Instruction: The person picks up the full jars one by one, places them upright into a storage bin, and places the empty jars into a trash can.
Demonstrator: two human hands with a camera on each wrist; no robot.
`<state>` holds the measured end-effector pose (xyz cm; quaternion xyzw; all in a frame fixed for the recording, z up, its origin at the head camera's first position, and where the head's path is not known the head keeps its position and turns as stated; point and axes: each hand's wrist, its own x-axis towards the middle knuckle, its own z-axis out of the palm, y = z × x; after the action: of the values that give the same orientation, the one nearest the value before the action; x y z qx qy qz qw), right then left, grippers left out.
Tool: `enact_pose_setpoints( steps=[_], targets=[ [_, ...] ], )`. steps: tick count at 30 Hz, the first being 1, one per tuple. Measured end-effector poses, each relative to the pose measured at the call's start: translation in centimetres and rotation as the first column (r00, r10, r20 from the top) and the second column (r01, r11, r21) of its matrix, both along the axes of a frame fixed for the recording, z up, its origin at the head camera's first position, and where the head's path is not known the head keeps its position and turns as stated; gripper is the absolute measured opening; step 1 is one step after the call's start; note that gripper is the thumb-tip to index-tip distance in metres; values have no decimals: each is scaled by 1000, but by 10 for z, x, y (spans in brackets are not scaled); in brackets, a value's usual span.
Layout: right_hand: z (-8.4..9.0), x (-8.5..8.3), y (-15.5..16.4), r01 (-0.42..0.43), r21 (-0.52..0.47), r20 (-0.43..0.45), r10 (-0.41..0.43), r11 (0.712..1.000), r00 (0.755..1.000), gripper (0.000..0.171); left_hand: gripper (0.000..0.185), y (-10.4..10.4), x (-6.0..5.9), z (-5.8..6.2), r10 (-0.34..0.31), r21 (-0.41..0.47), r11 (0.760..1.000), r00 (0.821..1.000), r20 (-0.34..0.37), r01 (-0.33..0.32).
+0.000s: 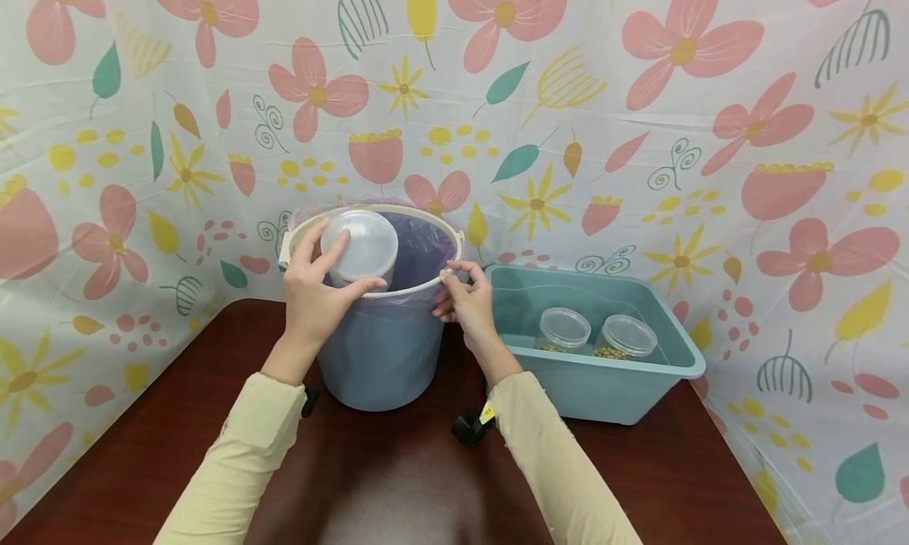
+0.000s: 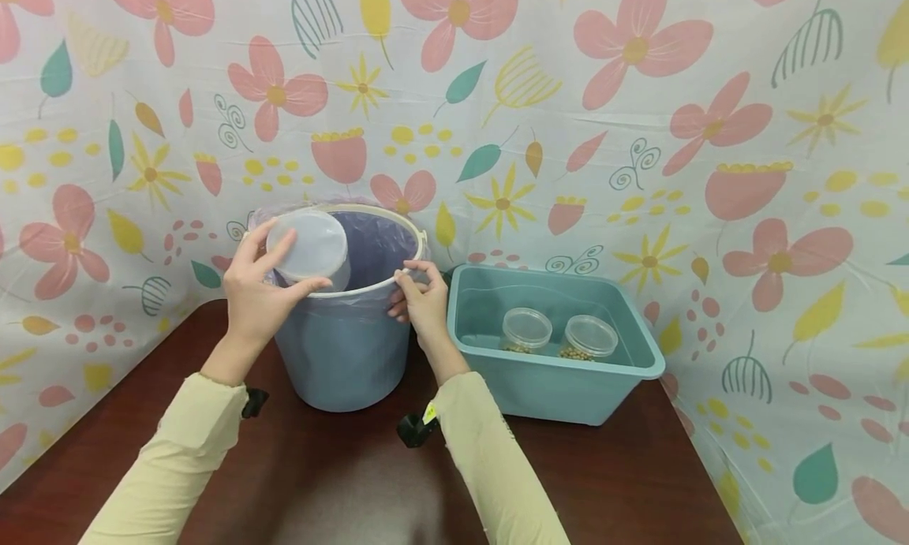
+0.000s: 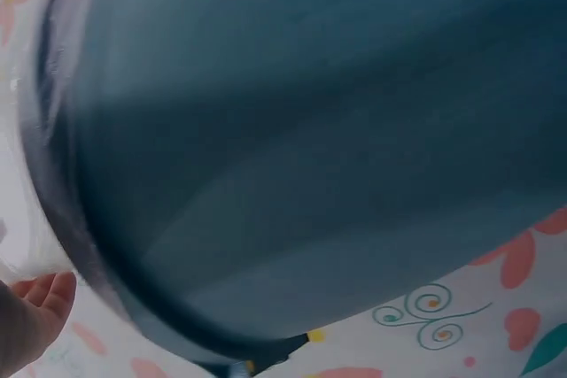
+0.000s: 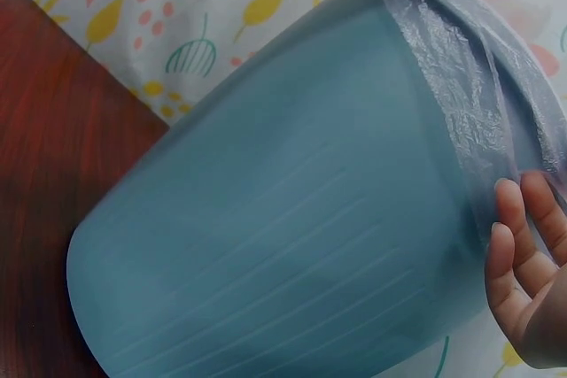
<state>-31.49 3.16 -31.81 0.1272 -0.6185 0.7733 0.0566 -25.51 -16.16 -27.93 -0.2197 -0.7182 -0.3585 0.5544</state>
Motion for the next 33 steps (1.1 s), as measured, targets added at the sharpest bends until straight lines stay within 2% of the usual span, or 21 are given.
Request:
enact_pose_setpoints(
  steps=[6, 11, 15, 19, 26, 33],
  targets=[
    [-1, -1, -1, -1, 2, -3, 1, 1000, 1000, 26, 75, -3, -4, -11, 45, -51, 998, 996, 81, -41],
    [-1, -1, -1, 4, -1, -9, -4, 1000, 1000, 29, 72, -2, -4, -12, 67, -58, 997, 986, 153, -58],
    [0, 0, -1, 10, -5, -14, -10, 1000, 1000, 29, 70, -2, -3, -11, 62, -55, 997, 968, 244, -50],
    [1, 0, -1, 4, -8, -16, -4, 1000, 1000, 29, 59, -3, -3, -12, 68, -74, 996, 945, 320, -47],
    [-1, -1, -1, 7, -1, -12, -7, 1000, 1000, 28, 45, -5, -3, -14, 78, -109, 993, 932, 354, -41],
    [0, -1, -2, 16, 14, -32, -15, 1000, 999, 24, 38, -6, -3, -14, 75, -107, 993, 936, 345, -40]
  ],
)
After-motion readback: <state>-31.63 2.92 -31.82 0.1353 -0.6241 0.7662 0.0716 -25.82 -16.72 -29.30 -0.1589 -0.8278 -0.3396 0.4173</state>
